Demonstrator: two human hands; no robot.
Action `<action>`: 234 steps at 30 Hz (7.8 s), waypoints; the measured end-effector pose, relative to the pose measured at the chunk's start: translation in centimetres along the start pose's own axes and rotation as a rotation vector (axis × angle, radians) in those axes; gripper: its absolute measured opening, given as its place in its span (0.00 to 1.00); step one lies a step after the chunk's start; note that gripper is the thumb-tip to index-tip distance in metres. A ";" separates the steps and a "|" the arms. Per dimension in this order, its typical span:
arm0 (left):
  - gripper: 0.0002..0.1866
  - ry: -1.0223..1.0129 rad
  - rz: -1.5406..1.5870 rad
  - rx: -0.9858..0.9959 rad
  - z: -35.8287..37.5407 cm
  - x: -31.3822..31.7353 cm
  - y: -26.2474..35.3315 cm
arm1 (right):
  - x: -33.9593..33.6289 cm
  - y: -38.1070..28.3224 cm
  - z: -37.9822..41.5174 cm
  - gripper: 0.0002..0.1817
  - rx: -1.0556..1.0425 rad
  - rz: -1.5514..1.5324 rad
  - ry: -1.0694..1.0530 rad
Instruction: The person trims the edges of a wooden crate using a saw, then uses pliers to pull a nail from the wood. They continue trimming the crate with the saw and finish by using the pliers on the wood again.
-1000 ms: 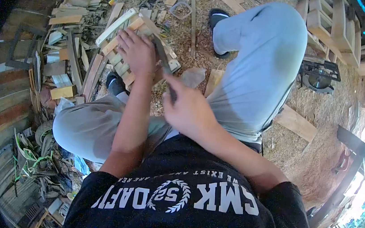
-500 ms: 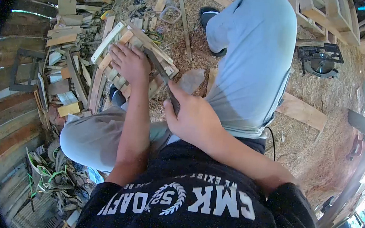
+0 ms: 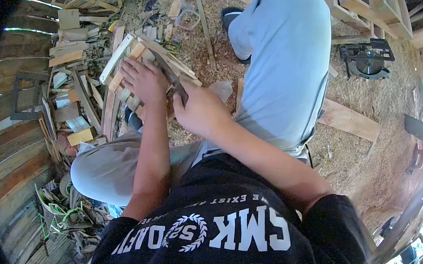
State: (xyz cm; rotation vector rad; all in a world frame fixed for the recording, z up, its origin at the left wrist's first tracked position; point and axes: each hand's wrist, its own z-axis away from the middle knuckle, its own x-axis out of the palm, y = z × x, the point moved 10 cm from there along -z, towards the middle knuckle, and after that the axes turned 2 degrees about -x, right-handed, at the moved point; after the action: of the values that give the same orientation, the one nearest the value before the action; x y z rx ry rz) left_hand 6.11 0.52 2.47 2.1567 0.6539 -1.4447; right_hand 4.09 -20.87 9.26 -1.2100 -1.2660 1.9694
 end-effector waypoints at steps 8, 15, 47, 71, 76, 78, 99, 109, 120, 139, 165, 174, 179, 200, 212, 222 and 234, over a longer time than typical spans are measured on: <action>0.36 0.030 -0.019 0.013 0.1 0.0 0.0 | -0.5 -0.4 0.9 0.27 0.062 0.038 -0.017; 0.36 0.026 -0.013 0.010 0.3 0.0 0.1 | -2.8 -0.6 4.8 0.23 0.070 0.034 -0.005; 0.36 0.046 0.016 -0.093 0.0 -0.8 -0.7 | -0.2 1.0 1.1 0.25 0.110 -0.075 -0.103; 0.39 -0.115 0.074 -0.096 -1.6 -0.2 0.4 | 0.8 -4.9 -0.5 0.29 0.022 -0.040 -0.258; 0.39 -0.112 0.062 -0.094 -1.4 -0.5 0.5 | 0.0 -4.2 0.2 0.32 -0.050 -0.046 -0.176; 0.38 -0.085 0.089 -0.097 -1.4 -1.0 0.4 | -0.3 -2.0 0.4 0.32 -0.031 -0.054 -0.152; 0.37 0.023 0.057 -0.074 -1.1 -0.7 0.9 | -4.8 -3.0 4.8 0.25 0.043 -0.019 -0.101; 0.35 0.027 0.048 -0.100 -1.3 0.4 1.3 | -5.1 -1.8 3.0 0.27 -0.081 -0.036 -0.043; 0.35 -0.048 0.050 -0.091 -1.9 0.9 1.8 | -5.4 -3.3 1.5 0.29 0.036 -0.086 -0.128; 0.36 -0.084 0.056 -0.009 -1.8 1.5 3.0 | -5.6 -4.4 0.1 0.27 0.149 0.028 -0.085; 0.37 -0.161 0.097 -0.077 -2.3 1.2 2.5 | -4.5 -5.5 -2.0 0.24 0.107 0.083 -0.108; 0.37 -0.175 0.132 -0.104 -2.4 1.0 2.2 | -4.5 -5.4 -1.4 0.25 0.209 0.114 -0.156; 0.37 -0.194 0.093 -0.099 -2.4 1.3 2.4 | -1.7 -3.3 -3.5 0.24 0.238 0.050 -0.157; 0.37 -0.177 0.076 -0.083 -2.3 1.4 2.8 | -4.1 -4.0 1.1 0.26 0.174 0.074 -0.094; 0.34 -0.075 0.047 -0.028 -1.9 1.9 3.2 | -5.6 -3.1 2.7 0.27 0.102 0.050 -0.026; 0.35 -0.094 0.071 0.009 -2.3 2.8 3.7 | -5.2 -3.0 1.5 0.23 0.084 0.001 0.049; 0.22 -0.087 0.087 -0.059 -5.3 2.7 3.0 | -4.7 -2.2 2.9 0.26 0.084 -0.028 0.052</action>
State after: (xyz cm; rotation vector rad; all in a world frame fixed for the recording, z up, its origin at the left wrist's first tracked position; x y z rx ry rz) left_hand 12.64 1.79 2.13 2.0400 0.5570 -1.4458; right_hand 3.72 -24.90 13.65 -1.1884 -1.1572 1.9387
